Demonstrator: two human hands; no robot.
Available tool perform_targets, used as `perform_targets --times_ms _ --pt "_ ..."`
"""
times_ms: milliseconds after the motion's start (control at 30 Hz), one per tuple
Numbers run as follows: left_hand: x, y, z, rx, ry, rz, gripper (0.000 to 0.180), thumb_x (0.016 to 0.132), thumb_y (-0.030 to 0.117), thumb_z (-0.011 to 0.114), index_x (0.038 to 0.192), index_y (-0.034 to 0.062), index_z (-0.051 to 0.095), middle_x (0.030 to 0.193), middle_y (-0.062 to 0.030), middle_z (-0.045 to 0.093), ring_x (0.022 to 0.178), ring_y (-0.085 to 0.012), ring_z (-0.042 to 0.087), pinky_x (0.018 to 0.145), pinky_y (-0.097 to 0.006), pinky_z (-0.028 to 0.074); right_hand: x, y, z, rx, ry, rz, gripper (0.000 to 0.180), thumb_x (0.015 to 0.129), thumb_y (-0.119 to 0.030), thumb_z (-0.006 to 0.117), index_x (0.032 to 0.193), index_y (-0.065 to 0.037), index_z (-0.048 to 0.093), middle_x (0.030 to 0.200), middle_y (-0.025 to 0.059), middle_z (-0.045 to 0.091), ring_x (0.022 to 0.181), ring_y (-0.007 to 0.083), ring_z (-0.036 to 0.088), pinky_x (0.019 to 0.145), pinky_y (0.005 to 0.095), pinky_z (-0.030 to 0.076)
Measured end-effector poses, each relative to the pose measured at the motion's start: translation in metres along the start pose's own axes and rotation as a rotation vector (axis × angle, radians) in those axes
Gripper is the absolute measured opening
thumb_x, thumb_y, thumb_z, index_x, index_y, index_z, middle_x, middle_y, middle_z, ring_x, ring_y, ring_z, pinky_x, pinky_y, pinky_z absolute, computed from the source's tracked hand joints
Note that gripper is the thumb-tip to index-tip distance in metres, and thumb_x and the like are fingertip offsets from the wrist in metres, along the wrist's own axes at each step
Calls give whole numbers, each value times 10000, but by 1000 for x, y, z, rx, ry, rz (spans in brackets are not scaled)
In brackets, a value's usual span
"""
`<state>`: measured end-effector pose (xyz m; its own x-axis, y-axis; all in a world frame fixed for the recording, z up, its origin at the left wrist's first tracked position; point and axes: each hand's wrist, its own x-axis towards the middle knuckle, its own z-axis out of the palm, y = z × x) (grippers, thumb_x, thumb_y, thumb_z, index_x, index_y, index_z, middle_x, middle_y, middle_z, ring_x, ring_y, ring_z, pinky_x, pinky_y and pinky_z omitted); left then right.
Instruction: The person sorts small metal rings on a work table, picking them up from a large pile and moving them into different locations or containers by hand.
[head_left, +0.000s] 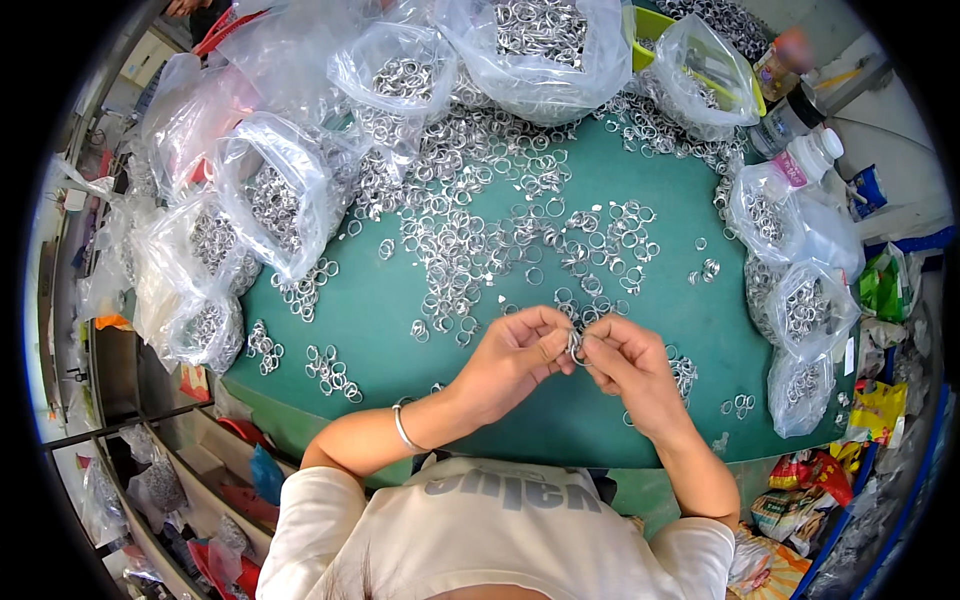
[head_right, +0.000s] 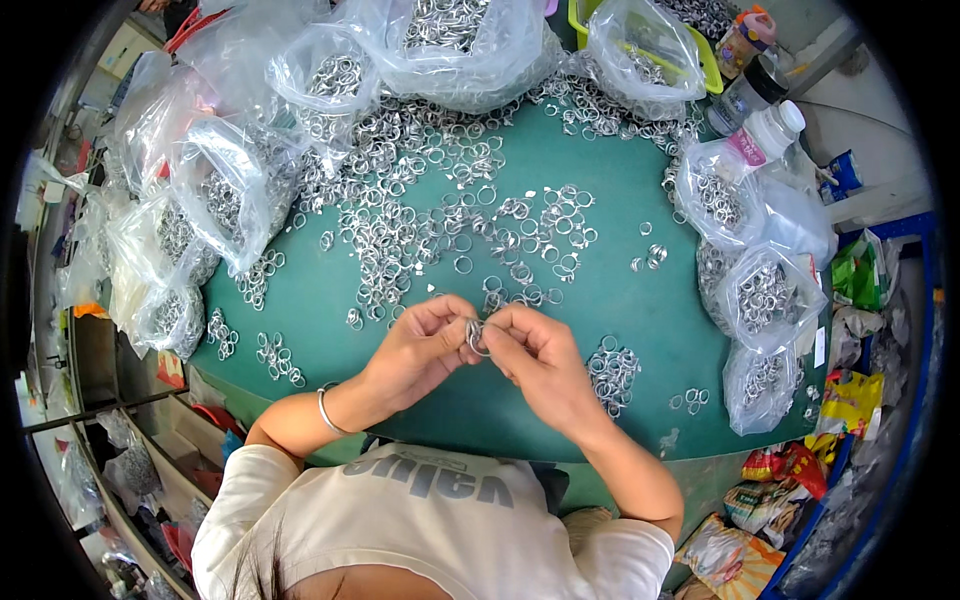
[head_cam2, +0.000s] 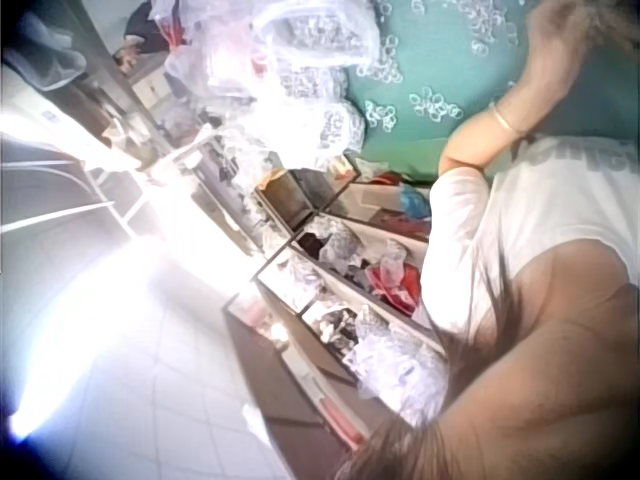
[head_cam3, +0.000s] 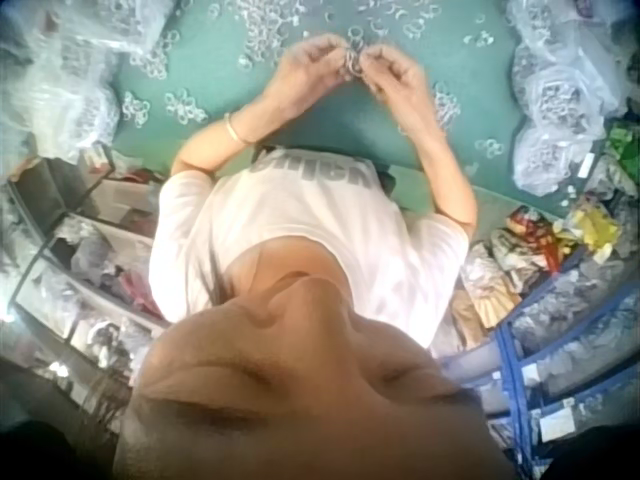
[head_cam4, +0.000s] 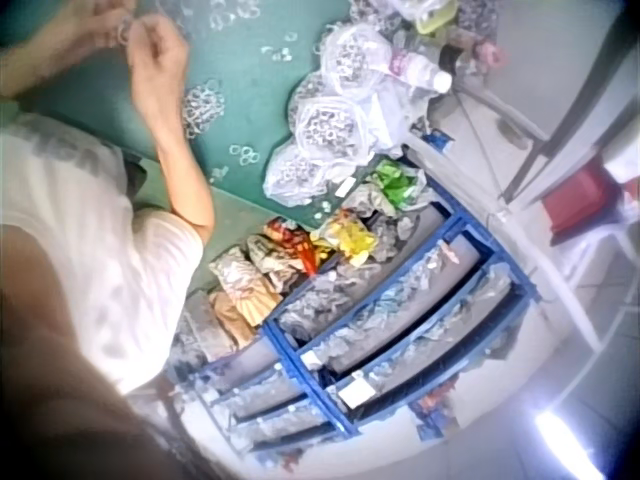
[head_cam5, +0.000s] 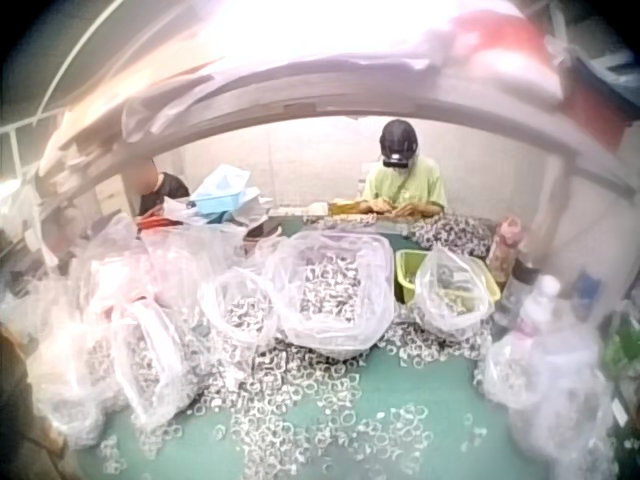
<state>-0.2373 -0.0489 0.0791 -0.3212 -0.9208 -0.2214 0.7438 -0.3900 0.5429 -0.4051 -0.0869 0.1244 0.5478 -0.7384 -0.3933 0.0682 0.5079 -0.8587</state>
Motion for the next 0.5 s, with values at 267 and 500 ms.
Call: perform_targets --times_ms 267,500 --pt "-5 1 2 240 57 79 223 924 73 556 1124 -16 604 963 -86 621 824 -143 585 758 -278 494 -2 -2 -4 547 -98 348 162 955 -143 437 929 -11 528 567 9 407 438 70 317 399 218 231" --pt "-10 22 10 916 -48 305 261 849 -79 582 1109 -63 606 1034 -105 575 877 -150 584 758 -262 506 -7 -7 1 449 -100 326 128 973 -154 437 1034 -62 500 578 22 422 446 64 313 410 217 227"
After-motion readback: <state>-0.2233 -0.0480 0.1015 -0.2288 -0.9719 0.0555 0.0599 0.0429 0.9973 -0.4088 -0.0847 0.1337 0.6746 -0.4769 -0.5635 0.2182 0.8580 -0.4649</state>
